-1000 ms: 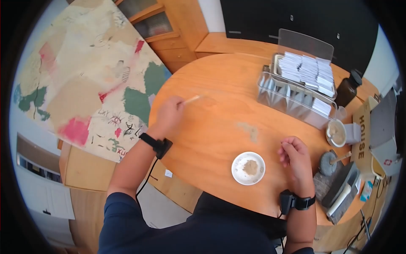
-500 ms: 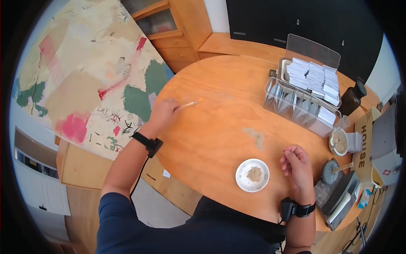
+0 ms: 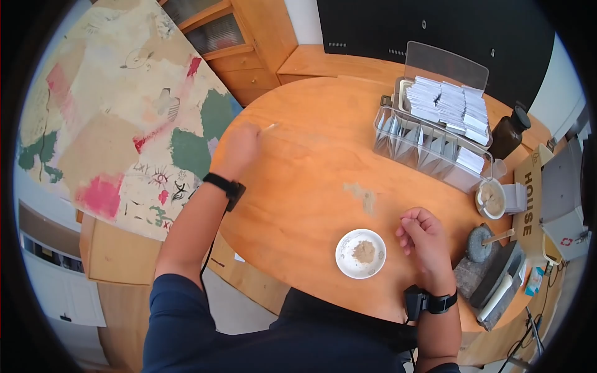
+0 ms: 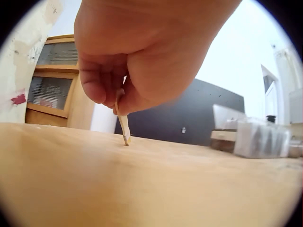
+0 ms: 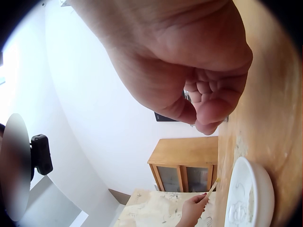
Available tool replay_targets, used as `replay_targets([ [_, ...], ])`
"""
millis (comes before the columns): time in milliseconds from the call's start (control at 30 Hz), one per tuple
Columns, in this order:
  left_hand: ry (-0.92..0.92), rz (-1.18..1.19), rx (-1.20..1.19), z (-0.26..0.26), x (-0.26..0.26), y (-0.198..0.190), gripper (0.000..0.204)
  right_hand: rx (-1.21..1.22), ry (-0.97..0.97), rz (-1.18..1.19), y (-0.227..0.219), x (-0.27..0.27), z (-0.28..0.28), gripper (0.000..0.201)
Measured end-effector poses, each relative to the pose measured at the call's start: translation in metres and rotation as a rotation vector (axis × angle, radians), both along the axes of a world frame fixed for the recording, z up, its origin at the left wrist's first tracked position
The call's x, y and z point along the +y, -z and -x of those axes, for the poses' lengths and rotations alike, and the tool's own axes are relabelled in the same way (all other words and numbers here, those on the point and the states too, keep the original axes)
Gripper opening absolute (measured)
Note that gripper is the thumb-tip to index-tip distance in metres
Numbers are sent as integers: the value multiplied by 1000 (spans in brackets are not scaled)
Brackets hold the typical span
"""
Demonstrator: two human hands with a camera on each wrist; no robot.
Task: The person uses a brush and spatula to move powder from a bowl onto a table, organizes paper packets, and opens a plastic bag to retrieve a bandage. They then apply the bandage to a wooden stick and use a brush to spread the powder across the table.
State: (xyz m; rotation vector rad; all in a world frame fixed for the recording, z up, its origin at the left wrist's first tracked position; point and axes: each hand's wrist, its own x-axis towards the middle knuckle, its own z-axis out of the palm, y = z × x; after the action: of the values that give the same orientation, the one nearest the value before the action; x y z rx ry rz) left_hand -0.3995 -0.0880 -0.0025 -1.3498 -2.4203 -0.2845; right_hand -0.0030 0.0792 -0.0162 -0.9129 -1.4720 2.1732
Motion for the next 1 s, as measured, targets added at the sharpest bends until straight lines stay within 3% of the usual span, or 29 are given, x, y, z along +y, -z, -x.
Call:
replay_targets([
  [100, 55, -55, 57, 6, 6, -1, 11, 0, -3, 15, 1, 1, -1, 5],
  [167, 348, 58, -144, -14, 1, -10, 10, -17, -1, 21, 2, 2, -2, 6],
  [200, 356, 68, -142, -20, 1, -15, 10, -13, 8, 30, 3, 3, -2, 6],
  [367, 54, -56, -27, -17, 2, -11, 5, 3, -24, 14, 0, 0, 0, 6],
  [400, 53, -65, -25, -19, 2, -11, 5, 5, -25, 5, 0, 1, 1, 6],
  [467, 323, 20, -238, -24, 9, -10, 11, -16, -27, 34, 2, 2, -1, 6],
  [500, 328, 22, -240, -24, 14, -9, 11, -18, -22, 36, 3, 2, -1, 6],
  [567, 76, -44, -48, -17, 26, -4, 12, -12, -29, 30, 3, 2, -1, 6],
  [667, -43, -107, -6, 19, 48, 1, 12, -20, -41, 29, 0, -2, 1, 6],
  [800, -25, 3, -124, 26, 51, 7, 11, -7, -49, 41, 5, -1, -1, 6],
  [867, 385, 79, -218, 14, 39, 0, 11, -10, -47, 41, 3, -1, -1, 6],
  [1000, 359, 71, -246, -3, 33, -12, 10, -6, -76, 43, 2, -3, 1, 6],
])
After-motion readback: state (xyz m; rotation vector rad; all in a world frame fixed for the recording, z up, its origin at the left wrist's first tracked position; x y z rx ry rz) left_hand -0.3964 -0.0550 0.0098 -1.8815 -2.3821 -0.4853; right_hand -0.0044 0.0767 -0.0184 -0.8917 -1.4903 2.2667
